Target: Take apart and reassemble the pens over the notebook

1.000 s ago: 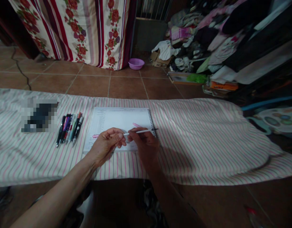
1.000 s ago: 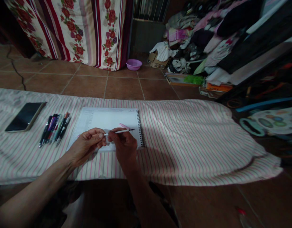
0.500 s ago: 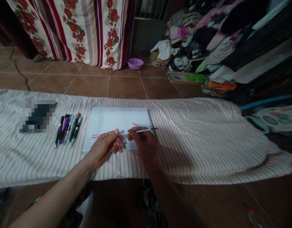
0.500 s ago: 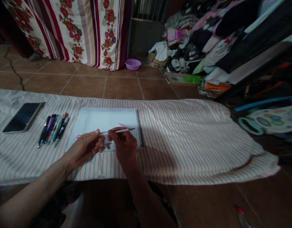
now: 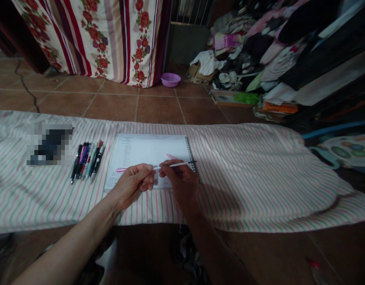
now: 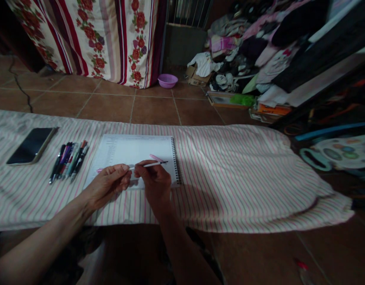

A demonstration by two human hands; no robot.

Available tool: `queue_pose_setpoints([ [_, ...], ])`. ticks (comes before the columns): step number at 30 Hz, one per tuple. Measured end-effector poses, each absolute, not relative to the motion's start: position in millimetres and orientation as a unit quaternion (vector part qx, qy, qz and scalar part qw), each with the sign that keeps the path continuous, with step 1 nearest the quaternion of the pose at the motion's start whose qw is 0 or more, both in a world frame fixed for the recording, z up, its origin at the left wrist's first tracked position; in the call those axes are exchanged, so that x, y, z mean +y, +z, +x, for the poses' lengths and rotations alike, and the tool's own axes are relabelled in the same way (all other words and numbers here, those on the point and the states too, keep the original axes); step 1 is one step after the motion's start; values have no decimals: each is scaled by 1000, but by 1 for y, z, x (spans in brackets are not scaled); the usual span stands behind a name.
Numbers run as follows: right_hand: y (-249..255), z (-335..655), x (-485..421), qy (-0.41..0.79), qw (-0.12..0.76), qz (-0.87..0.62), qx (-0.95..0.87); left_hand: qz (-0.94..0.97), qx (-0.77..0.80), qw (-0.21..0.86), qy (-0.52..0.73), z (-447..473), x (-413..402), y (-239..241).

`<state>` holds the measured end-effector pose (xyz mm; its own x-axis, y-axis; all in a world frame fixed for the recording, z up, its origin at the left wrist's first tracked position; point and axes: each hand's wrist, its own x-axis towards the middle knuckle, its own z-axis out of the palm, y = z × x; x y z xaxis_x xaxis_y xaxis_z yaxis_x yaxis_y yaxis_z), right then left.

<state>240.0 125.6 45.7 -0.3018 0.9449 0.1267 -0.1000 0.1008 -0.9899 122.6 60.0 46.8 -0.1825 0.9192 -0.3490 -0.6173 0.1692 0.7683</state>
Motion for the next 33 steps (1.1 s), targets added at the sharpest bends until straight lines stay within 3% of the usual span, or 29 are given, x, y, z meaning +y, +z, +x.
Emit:
queue_pose_setpoints([
  [33,44,241,126,581,489,-344,-552,238,439,617,608,121,60,48],
])
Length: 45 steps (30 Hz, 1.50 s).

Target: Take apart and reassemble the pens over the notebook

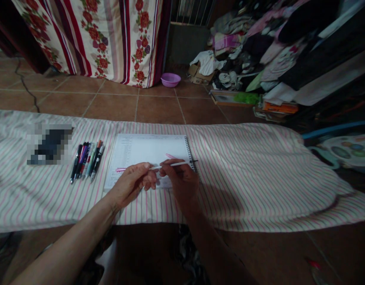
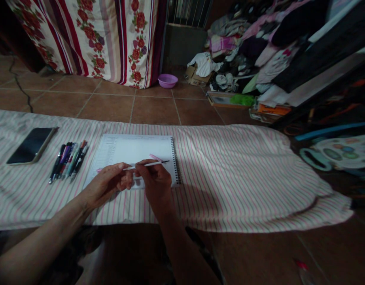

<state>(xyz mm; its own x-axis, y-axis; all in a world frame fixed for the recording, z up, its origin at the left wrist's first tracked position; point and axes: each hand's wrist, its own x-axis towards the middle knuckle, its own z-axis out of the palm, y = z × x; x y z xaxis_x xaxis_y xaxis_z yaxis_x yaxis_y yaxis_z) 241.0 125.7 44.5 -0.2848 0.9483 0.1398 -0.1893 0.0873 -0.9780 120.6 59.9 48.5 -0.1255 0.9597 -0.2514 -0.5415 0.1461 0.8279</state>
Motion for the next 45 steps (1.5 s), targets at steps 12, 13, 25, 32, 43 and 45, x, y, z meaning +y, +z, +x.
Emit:
queue_pose_setpoints([
  [12,42,242,132,541,464,-421,-562,482,741,139,446,61,38,35],
  [13,41,241,132,540,461,-420,-565,521,744,109,405,55,35,32],
  [25,30,230,130,542,443,-399,-592,640,726,-5,251,52,37,14],
  [32,33,230,130,557,445,-394,-580,620,722,34,306,62,38,15],
  [43,43,236,129,520,439,-404,-611,546,730,130,391,83,43,24],
  [45,43,237,129,514,436,-408,-616,544,727,134,397,84,43,23],
])
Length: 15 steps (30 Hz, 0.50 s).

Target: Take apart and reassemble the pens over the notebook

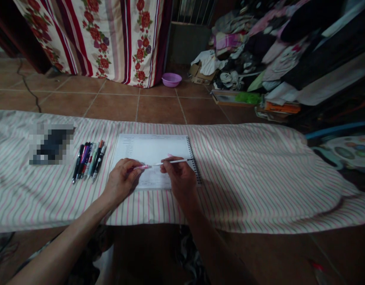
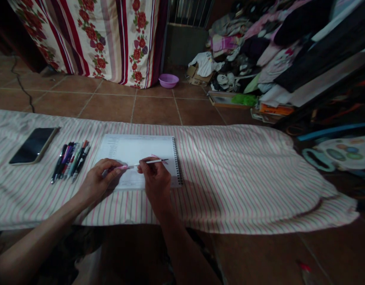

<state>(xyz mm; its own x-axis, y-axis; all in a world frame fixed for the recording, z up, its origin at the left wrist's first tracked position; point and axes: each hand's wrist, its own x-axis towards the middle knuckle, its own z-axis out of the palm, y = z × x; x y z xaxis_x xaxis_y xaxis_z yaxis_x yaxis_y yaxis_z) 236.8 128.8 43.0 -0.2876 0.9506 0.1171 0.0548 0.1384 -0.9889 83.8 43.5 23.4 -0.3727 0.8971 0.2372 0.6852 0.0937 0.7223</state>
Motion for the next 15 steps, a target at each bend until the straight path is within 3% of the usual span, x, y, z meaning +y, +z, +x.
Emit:
queue_pose_setpoints([
  [15,42,238,129,519,433,-399,-619,554,716,136,403,88,46,23],
])
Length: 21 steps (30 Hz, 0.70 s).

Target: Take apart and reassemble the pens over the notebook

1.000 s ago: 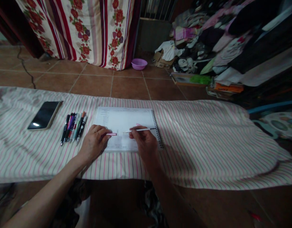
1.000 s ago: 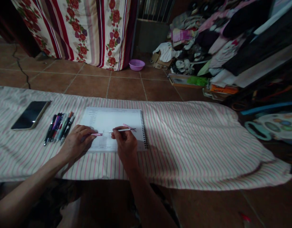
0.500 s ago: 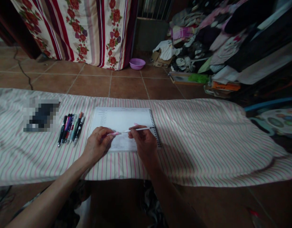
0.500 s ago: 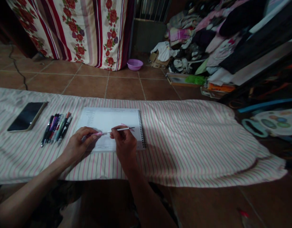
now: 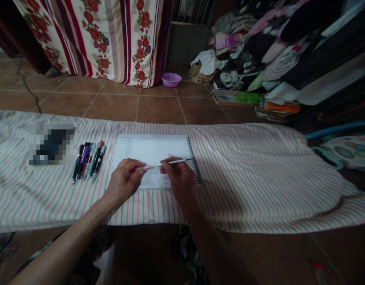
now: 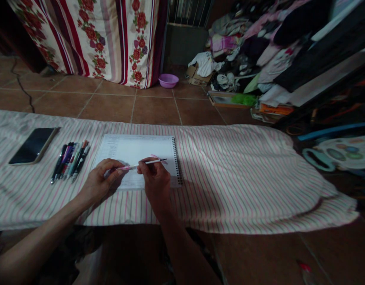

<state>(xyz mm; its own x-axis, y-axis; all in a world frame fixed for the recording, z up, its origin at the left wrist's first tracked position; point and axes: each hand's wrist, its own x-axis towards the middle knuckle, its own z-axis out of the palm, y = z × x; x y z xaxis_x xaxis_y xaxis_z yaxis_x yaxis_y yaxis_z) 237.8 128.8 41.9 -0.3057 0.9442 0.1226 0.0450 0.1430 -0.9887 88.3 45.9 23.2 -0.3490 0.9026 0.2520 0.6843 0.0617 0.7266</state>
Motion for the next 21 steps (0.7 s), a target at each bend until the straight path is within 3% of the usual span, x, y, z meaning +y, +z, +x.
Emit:
queue_pose_setpoints([
  [21,35,237,127,507,410,-385,-653,553,699,162,424,97,48,24],
])
